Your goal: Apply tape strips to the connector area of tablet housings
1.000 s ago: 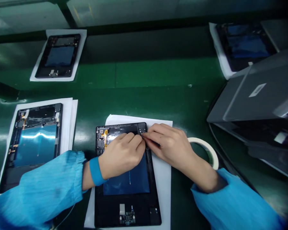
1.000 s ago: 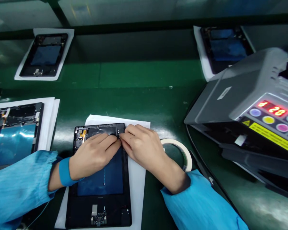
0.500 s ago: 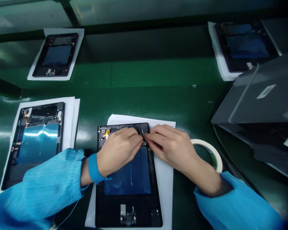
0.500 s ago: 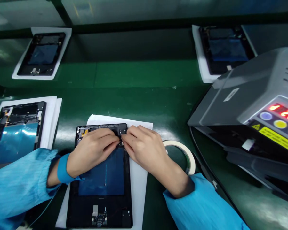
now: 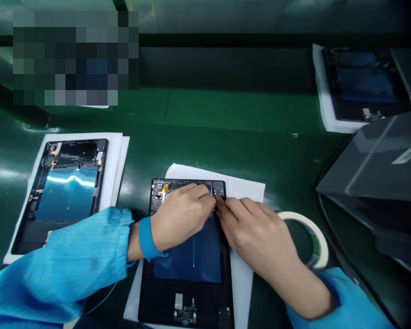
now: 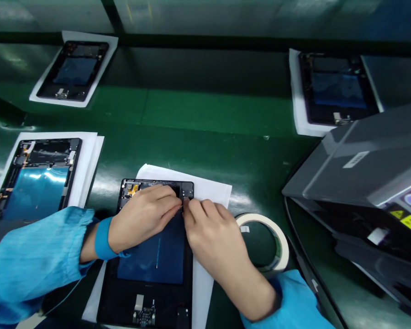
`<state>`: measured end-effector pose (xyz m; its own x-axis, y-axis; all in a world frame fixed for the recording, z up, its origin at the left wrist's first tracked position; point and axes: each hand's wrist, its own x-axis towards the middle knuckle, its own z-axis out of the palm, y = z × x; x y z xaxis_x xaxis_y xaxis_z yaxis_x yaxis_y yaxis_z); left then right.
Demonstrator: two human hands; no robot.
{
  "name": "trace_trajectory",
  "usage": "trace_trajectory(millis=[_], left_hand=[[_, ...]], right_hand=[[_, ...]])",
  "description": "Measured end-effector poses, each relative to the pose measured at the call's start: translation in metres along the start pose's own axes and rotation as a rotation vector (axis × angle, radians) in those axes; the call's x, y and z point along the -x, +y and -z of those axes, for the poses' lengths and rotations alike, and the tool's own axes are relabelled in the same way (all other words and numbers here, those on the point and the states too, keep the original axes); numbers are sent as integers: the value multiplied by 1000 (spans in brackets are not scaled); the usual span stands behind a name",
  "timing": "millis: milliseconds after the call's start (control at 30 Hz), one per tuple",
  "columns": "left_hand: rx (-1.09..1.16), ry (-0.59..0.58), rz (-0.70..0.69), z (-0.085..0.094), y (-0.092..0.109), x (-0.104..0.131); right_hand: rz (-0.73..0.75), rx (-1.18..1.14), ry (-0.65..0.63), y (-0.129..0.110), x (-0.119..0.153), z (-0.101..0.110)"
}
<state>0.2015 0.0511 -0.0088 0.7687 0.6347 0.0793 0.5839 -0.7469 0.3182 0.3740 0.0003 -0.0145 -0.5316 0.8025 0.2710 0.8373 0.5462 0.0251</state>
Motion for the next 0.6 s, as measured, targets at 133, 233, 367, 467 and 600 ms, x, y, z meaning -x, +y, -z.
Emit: trace_trajectory(millis=[133,233,367,467,600], left_hand=[[16,-27,17,3,1,2],[25,-62,25,4,1,3],[14,-78,11,2,-2,-1],[-37,-103,-5,12,2,4],[-75,10,-112,50,9,50]], right_hand=[[-7,93,-38,-11,8,4],[-39,68,-53,-13,9,1],[-76,4,-56,-16,7,1],[-89,-84,-6,-17,33,14],[-288,118,292,6,120,41]])
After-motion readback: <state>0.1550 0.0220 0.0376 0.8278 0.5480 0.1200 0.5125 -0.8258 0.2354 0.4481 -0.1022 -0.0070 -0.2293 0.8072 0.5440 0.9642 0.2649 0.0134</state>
